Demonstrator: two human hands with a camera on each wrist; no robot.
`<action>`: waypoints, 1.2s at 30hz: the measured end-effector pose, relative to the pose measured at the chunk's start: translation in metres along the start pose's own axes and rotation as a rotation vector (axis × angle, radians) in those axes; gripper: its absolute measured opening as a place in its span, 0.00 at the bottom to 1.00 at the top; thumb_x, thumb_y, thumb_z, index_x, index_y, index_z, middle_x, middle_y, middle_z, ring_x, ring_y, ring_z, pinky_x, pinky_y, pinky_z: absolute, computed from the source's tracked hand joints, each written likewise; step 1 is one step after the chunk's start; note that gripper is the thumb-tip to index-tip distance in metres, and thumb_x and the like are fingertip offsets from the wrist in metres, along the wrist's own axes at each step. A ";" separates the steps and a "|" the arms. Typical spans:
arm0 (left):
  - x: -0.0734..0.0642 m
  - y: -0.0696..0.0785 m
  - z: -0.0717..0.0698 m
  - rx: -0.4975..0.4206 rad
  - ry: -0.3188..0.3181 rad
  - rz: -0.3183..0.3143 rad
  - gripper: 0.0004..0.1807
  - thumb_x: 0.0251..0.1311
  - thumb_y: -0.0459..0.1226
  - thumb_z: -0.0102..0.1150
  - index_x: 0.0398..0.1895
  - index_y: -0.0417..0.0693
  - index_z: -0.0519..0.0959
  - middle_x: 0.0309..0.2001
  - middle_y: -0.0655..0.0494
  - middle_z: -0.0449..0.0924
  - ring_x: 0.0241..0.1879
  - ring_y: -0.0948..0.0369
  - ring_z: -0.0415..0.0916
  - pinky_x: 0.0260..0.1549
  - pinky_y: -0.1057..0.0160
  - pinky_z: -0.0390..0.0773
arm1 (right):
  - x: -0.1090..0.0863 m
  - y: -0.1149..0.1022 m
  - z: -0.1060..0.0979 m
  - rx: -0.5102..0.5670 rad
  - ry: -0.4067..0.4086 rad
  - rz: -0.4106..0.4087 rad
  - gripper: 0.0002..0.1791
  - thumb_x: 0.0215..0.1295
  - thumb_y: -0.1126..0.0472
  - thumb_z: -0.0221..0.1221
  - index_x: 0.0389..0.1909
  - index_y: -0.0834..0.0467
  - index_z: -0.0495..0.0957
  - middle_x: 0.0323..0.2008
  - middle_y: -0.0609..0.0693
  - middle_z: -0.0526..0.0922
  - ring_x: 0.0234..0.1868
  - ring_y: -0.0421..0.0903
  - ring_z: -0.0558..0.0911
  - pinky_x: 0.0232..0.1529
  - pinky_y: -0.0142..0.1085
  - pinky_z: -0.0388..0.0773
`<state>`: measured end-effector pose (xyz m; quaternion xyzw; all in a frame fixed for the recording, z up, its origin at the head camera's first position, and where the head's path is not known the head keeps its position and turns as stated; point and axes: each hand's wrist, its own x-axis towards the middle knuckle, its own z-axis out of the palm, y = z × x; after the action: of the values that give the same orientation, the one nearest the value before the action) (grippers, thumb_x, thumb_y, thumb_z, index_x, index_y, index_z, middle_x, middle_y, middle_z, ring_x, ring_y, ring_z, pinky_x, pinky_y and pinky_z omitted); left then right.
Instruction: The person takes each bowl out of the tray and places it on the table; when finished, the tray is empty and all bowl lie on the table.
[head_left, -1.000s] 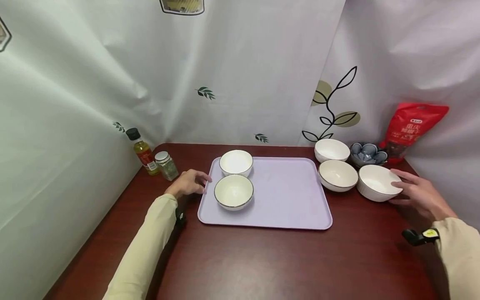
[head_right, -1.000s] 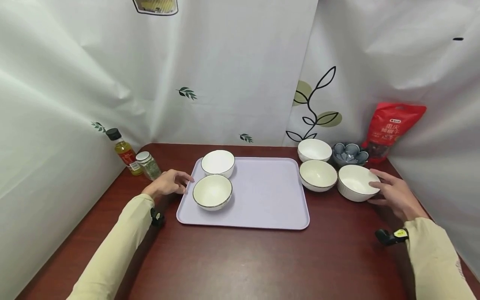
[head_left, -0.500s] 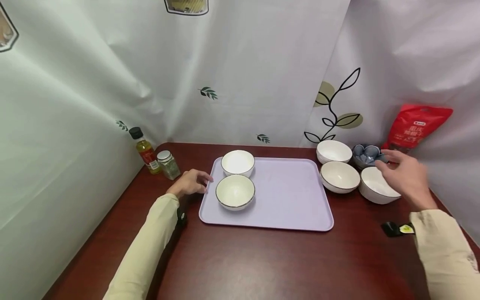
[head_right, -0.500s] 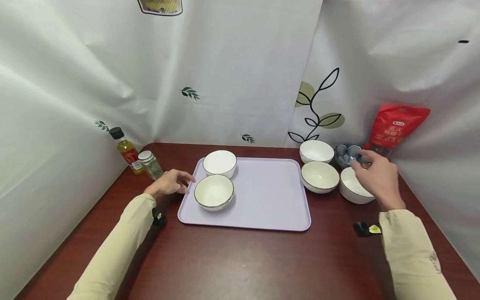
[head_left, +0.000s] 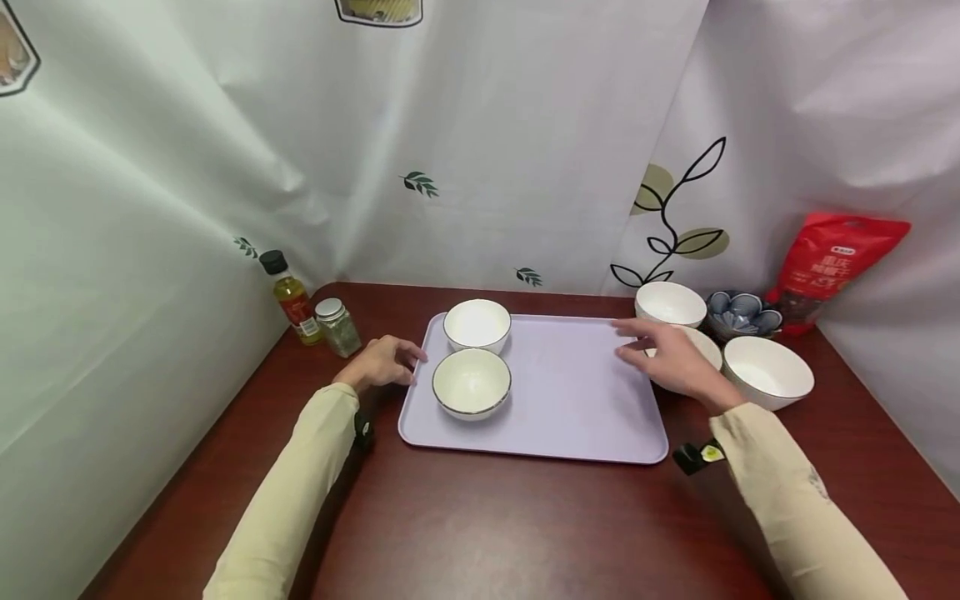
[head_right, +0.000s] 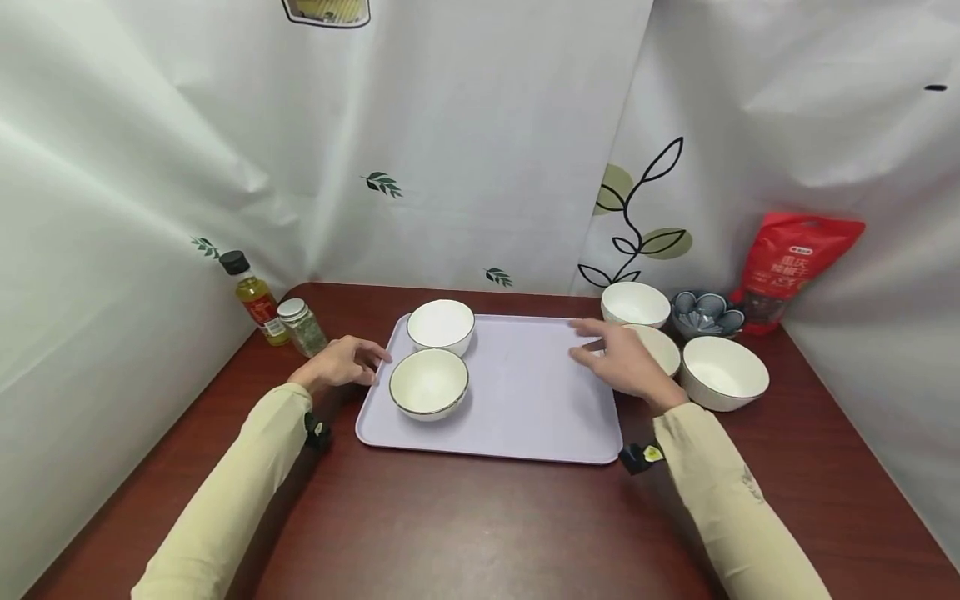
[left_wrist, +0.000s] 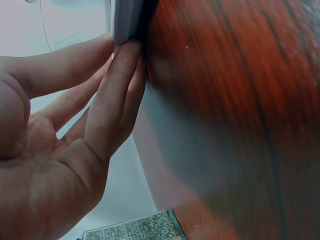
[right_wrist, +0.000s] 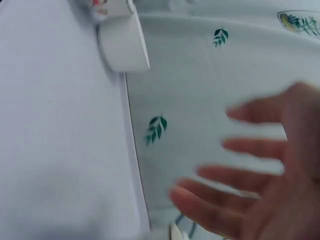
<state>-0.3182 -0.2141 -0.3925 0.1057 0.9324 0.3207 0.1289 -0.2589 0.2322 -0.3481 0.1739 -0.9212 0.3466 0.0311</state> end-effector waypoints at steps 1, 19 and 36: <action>0.001 0.001 0.000 0.000 -0.003 0.000 0.21 0.48 0.26 0.70 0.49 0.42 0.85 0.43 0.45 0.84 0.41 0.55 0.77 0.36 0.67 0.75 | 0.004 0.000 0.004 0.058 -0.068 -0.014 0.26 0.70 0.61 0.59 0.67 0.64 0.72 0.61 0.68 0.79 0.55 0.62 0.84 0.42 0.36 0.83; 0.002 0.002 -0.002 0.023 -0.009 -0.010 0.21 0.48 0.26 0.69 0.49 0.43 0.85 0.43 0.45 0.85 0.42 0.54 0.77 0.38 0.66 0.76 | 0.062 -0.051 0.101 0.513 -0.471 -0.007 0.27 0.70 0.63 0.59 0.69 0.58 0.70 0.67 0.61 0.74 0.60 0.54 0.80 0.48 0.46 0.85; 0.001 0.003 -0.003 0.028 -0.008 -0.025 0.21 0.49 0.27 0.70 0.51 0.44 0.85 0.45 0.45 0.85 0.44 0.55 0.78 0.40 0.65 0.76 | 0.067 -0.055 0.138 0.707 -0.433 0.157 0.29 0.63 0.74 0.54 0.66 0.59 0.74 0.71 0.61 0.68 0.43 0.46 0.85 0.40 0.45 0.86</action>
<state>-0.3203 -0.2135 -0.3887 0.0969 0.9375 0.3057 0.1350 -0.2941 0.0838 -0.4063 0.1721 -0.7413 0.5981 -0.2514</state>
